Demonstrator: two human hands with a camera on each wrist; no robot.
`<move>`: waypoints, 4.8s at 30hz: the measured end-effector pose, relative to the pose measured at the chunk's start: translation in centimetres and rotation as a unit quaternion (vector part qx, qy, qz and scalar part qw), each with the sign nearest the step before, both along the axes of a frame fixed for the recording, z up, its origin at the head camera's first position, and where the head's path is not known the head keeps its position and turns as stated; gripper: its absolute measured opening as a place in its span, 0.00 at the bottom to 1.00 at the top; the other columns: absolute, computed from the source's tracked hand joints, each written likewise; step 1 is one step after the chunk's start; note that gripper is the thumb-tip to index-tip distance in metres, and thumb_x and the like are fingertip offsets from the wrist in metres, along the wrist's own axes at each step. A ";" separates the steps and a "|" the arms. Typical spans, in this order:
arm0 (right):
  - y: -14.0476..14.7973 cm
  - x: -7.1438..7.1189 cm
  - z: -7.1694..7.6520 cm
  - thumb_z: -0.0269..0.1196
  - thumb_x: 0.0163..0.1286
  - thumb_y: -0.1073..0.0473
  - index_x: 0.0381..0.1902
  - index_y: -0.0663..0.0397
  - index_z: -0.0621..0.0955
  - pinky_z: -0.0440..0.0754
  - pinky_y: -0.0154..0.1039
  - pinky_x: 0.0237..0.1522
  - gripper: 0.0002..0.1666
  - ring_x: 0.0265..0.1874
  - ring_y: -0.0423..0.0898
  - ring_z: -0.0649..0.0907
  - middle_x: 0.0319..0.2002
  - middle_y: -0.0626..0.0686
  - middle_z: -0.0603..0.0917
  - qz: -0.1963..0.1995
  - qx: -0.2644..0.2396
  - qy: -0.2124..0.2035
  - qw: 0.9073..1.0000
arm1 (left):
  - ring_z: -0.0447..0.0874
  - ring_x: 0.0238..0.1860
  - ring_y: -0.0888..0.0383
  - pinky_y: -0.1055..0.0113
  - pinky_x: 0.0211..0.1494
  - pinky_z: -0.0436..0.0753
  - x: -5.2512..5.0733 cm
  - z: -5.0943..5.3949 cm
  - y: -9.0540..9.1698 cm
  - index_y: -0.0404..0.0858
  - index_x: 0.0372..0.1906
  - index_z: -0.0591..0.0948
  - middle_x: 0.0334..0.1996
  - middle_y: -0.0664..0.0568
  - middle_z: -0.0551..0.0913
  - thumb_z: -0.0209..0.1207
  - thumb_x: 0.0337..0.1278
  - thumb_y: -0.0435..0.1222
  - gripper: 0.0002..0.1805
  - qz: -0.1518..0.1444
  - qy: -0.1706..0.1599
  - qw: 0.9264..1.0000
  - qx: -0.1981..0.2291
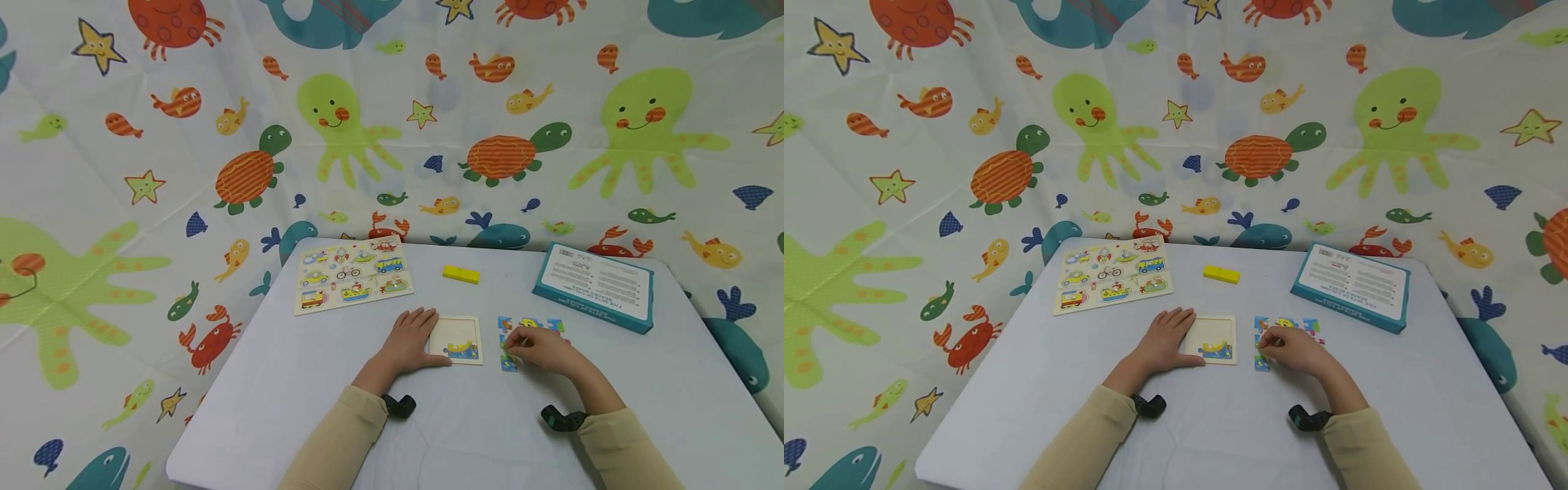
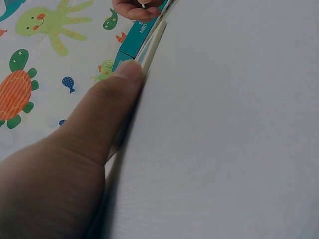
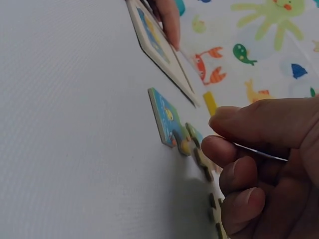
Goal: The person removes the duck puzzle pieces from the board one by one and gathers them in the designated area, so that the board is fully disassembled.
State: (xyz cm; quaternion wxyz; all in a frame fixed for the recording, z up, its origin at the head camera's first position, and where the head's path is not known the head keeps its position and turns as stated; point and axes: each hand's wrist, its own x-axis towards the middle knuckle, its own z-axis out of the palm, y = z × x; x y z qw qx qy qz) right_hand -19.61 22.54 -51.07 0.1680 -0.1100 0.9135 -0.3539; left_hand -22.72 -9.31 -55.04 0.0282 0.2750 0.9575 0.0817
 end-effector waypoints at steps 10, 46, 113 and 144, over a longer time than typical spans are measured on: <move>-1.5 -0.9 0.7 0.63 0.70 0.50 0.41 0.44 0.82 0.75 0.37 0.34 0.07 0.36 0.45 0.76 0.38 0.47 0.81 0.017 0.002 0.004 1.000 | 0.51 0.79 0.52 0.49 0.80 0.52 -0.1 -0.4 0.0 0.46 0.78 0.56 0.77 0.56 0.58 0.53 0.45 0.77 0.60 0.000 0.007 1.000 0.007; -10.2 -3.8 -0.2 0.64 0.69 0.56 0.43 0.43 0.83 0.77 0.39 0.41 0.06 0.36 0.43 0.78 0.36 0.43 0.82 0.103 -0.030 0.010 0.994 | 0.52 0.79 0.52 0.48 0.80 0.52 -0.1 -0.4 0.1 0.46 0.78 0.58 0.77 0.56 0.59 0.49 0.43 0.80 0.61 0.002 0.007 1.000 0.001; -10.7 -3.4 -0.5 0.66 0.67 0.58 0.35 0.46 0.78 0.72 0.37 0.36 0.05 0.33 0.43 0.76 0.31 0.45 0.79 0.087 -0.001 -0.004 0.996 | 0.52 0.78 0.52 0.48 0.79 0.53 -0.2 -0.5 0.0 0.46 0.78 0.58 0.77 0.56 0.59 0.51 0.44 0.79 0.61 0.000 0.009 1.000 0.005; -9.2 -3.8 -0.3 0.64 0.69 0.55 0.36 0.42 0.79 0.75 0.39 0.43 0.03 0.37 0.43 0.78 0.34 0.44 0.82 0.071 -0.057 0.003 0.996 | 0.54 0.78 0.51 0.47 0.79 0.55 0.1 0.2 0.0 0.45 0.77 0.59 0.77 0.54 0.60 0.52 0.44 0.78 0.60 -0.001 0.009 1.000 0.008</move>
